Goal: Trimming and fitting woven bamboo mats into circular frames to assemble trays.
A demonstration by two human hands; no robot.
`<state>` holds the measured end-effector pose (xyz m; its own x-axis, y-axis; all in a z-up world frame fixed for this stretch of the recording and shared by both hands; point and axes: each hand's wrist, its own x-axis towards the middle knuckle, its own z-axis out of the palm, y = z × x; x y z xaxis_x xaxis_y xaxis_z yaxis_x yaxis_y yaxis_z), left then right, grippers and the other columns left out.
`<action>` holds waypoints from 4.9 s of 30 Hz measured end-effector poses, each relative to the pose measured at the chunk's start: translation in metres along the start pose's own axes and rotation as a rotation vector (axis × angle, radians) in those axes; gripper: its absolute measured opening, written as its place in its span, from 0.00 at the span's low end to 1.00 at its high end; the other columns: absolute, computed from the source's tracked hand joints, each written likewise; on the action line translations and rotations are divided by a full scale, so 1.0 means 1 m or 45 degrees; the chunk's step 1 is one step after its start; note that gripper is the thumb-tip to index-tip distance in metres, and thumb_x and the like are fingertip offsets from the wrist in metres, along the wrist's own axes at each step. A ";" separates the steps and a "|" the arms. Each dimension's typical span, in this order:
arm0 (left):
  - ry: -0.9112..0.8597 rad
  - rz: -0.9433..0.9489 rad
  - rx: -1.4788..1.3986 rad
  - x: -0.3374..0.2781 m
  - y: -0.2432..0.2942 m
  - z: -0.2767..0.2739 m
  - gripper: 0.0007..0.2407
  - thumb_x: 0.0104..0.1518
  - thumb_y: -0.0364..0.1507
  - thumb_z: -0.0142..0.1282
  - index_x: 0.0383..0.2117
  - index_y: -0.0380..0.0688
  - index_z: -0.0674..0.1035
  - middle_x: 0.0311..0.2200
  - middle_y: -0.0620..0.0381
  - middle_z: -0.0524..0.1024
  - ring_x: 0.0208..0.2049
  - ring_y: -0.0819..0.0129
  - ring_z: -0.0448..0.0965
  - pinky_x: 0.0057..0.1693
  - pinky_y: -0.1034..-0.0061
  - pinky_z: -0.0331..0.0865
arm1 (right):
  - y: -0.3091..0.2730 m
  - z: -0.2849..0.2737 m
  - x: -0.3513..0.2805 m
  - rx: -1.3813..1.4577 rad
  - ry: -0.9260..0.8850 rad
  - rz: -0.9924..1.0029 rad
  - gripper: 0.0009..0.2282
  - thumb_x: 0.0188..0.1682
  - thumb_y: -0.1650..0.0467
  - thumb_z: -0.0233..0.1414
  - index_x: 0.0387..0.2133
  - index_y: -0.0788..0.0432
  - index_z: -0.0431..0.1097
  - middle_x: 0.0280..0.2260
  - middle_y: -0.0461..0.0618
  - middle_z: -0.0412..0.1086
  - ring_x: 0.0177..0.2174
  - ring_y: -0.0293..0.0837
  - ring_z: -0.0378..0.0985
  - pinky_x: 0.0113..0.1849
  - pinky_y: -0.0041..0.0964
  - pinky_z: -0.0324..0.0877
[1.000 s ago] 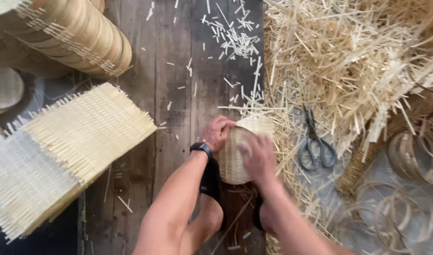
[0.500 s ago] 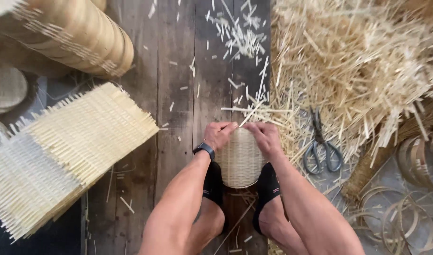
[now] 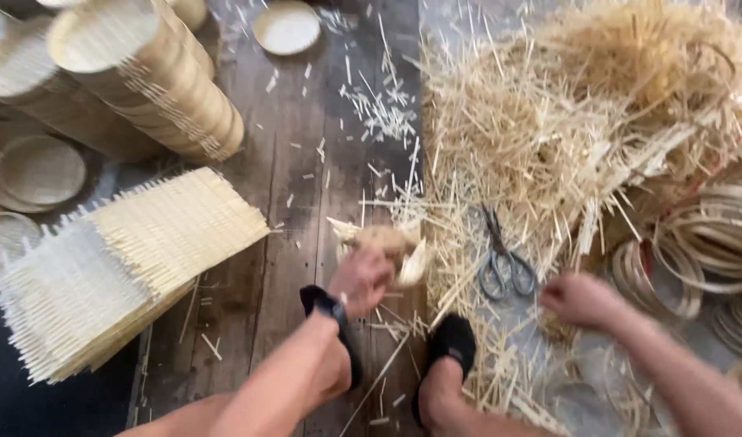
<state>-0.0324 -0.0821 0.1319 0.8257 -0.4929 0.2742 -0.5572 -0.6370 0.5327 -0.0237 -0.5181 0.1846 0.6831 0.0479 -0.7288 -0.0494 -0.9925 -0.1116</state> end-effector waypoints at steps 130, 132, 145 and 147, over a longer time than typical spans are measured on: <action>-0.436 -0.587 -0.041 0.014 0.006 0.032 0.47 0.30 0.34 0.67 0.67 0.47 0.60 0.64 0.44 0.59 0.61 0.38 0.60 0.65 0.46 0.57 | -0.110 0.081 0.124 -0.306 0.154 -0.149 0.22 0.52 0.53 0.46 0.43 0.60 0.70 0.39 0.56 0.71 0.40 0.48 0.77 0.43 0.43 0.76; -0.200 -0.701 -0.070 0.011 0.012 0.039 0.49 0.31 0.37 0.72 0.69 0.51 0.59 0.61 0.31 0.52 0.60 0.30 0.54 0.61 0.42 0.53 | -0.100 0.084 0.127 -0.210 0.206 -0.170 0.20 0.51 0.55 0.48 0.43 0.59 0.71 0.40 0.57 0.71 0.41 0.50 0.78 0.43 0.47 0.76; -0.237 -0.676 0.162 0.013 0.013 0.052 0.45 0.28 0.35 0.73 0.64 0.57 0.65 0.65 0.41 0.57 0.64 0.36 0.55 0.62 0.39 0.49 | -0.105 0.082 0.134 -0.327 0.242 -0.139 0.20 0.55 0.57 0.48 0.40 0.63 0.71 0.35 0.58 0.74 0.34 0.49 0.80 0.37 0.45 0.79; -0.011 -0.931 0.012 0.013 0.016 0.057 0.44 0.36 0.42 0.74 0.66 0.55 0.63 0.61 0.40 0.58 0.61 0.36 0.58 0.63 0.41 0.53 | -0.092 0.086 0.139 -0.299 0.165 -0.119 0.21 0.50 0.55 0.50 0.40 0.64 0.70 0.35 0.57 0.73 0.35 0.47 0.80 0.37 0.43 0.80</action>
<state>-0.0354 -0.1326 0.0978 0.9863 0.0559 -0.1552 0.1356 -0.8101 0.5704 0.0133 -0.4102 0.0355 0.7650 0.1404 -0.6285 0.1776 -0.9841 -0.0037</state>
